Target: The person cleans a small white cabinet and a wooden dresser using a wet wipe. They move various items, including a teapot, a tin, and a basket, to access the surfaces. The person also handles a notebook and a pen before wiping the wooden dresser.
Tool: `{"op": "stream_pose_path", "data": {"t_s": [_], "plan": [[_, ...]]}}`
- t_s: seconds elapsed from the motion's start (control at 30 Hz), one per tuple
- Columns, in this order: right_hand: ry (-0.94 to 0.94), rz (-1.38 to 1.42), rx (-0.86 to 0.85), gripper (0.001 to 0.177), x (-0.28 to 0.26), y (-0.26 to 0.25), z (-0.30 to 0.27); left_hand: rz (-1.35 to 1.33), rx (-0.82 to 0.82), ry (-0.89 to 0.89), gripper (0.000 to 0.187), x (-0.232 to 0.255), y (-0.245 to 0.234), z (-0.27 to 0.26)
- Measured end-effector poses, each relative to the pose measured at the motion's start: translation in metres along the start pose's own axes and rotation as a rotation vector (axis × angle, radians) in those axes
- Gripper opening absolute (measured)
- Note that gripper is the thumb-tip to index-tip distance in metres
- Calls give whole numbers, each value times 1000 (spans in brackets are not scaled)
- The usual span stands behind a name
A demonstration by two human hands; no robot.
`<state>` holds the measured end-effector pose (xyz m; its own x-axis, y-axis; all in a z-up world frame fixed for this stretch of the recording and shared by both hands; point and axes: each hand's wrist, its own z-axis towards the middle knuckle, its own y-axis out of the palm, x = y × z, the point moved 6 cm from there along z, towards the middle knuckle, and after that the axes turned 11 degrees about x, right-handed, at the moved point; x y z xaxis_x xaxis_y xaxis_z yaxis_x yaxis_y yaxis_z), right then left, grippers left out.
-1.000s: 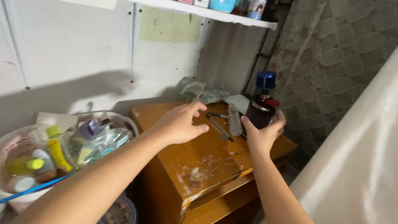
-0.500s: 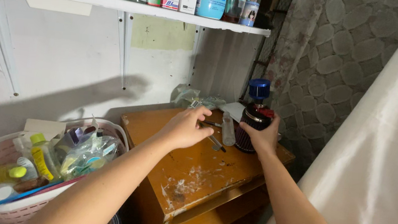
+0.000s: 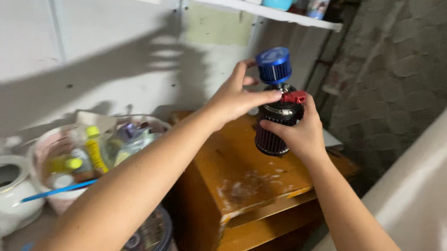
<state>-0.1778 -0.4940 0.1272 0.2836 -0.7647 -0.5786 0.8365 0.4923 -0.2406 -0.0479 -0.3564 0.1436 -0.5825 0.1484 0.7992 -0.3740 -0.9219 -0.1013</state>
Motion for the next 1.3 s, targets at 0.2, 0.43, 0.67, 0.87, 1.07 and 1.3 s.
{"op": "stream_pose_path", "data": {"t_s": [0.2, 0.43, 0.67, 0.87, 1.07, 1.3], "plan": [[-22, 264, -285, 77, -71, 96, -39, -18, 45, 3, 51, 3, -119, -34], [45, 436, -480, 80, -138, 211, -103, 225, 166, -153, 39, 5, -265, -100], [52, 567, -615, 83, -215, 290, -157, 302, 222, -318, 46, 20, -376, -157], [5, 713, -603, 84, -269, 334, -190, 484, 177, -497, 83, 23, -428, -212], [-9, 815, -663, 102, -319, 386, -209, 408, 309, -422, 77, 38, -495, -231], [-59, 664, -796, 111, -350, 435, -238, 509, 600, -343, 68, 54, -598, -254]]}}
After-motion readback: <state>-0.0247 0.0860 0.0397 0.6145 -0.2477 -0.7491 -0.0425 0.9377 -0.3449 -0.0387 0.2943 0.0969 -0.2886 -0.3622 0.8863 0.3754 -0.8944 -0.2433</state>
